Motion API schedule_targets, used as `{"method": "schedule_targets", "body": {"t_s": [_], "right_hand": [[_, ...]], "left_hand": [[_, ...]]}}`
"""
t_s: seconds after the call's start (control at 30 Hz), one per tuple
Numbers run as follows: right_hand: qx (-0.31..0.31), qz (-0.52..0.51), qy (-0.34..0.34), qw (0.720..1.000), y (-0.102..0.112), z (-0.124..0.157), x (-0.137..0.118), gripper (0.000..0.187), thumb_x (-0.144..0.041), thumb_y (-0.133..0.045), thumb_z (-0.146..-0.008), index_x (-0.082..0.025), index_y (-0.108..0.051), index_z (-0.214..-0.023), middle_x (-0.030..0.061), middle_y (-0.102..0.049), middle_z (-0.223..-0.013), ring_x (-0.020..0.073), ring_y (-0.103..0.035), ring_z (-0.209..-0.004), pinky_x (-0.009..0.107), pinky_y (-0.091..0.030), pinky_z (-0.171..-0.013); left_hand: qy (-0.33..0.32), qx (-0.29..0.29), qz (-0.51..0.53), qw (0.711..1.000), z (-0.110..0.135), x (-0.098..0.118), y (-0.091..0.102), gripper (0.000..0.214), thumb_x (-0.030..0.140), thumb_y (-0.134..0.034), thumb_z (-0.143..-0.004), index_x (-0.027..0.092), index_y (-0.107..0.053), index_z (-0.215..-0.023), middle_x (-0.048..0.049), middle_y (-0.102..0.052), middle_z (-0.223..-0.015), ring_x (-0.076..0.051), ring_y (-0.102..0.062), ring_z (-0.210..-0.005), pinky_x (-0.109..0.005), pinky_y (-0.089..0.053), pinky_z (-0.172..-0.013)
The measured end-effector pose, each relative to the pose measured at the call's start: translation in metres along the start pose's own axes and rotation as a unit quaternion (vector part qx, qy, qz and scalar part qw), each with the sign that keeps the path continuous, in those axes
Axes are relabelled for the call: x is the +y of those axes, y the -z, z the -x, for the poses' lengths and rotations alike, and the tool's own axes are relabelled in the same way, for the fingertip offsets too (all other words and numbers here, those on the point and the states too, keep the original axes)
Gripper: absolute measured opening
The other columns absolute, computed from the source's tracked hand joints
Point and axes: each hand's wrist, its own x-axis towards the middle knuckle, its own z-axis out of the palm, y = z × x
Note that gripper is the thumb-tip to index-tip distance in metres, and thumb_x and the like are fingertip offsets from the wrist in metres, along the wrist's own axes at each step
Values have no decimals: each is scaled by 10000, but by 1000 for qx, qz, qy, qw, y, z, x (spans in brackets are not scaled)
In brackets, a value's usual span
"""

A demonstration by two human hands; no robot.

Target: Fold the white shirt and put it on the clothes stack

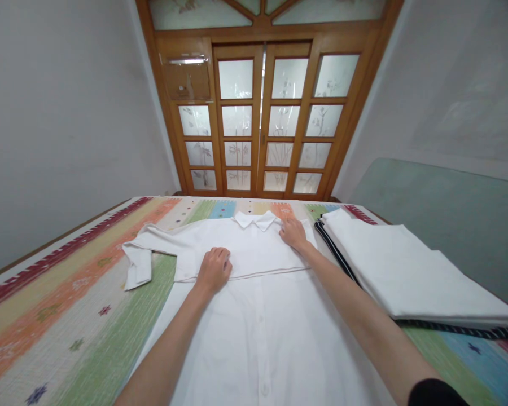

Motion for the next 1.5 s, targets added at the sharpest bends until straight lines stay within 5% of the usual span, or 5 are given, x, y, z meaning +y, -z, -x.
{"method": "schedule_targets", "body": {"t_s": [0.17, 0.37, 0.67, 1.0, 1.5], "right_hand": [[-22, 8, 0, 1000, 2, -1, -8, 326, -139, -452, -877, -60, -683, -1094, 215, -624, -1180, 295, -487, -1205, 355, -324, -1034], [-68, 1, -71, 995, -2, -8, -19, 357, -151, -415, -897, -71, -697, -1101, 236, -631, -1168, 300, -599, -1086, 353, -455, -873], [-112, -32, -97, 988, -7, -18, -27, 447, -296, -352, -961, -71, -641, -1218, 226, -617, -1221, 286, -575, -1160, 350, -424, -953], [-114, -53, -86, 988, -15, -26, -17, 529, -327, -318, -976, 22, -508, -1326, 259, -472, -1393, 293, -429, -1310, 352, -341, -1045], [-56, -31, -59, 996, -20, -24, -26, 422, -213, -301, -979, -53, -527, -1298, 208, -514, -1365, 282, -426, -1299, 398, -304, -1060]], "left_hand": [[-5, -5, -1, 1000, -1, 2, 0, 162, 108, -500, -812, 189, -586, -922, -82, -656, -990, -238, -558, -971, -385, -446, -858], [2, -18, -6, 1000, -2, 2, 1, 150, 108, -498, -815, 182, -593, -904, -83, -660, -974, -242, -562, -950, -391, -442, -847], [5, -25, -3, 1000, -1, 3, 1, 155, 108, -502, -822, 192, -600, -908, -79, -660, -974, -232, -563, -950, -381, -439, -851], [11, -31, -9, 999, -2, 2, 0, 143, 111, -504, -833, 182, -600, -912, -77, -662, -975, -235, -559, -952, -378, -440, -855], [11, -32, -6, 999, -2, 4, 1, 156, 107, -490, -835, 192, -602, -903, -76, -659, -970, -233, -565, -940, -385, -437, -851]]}}
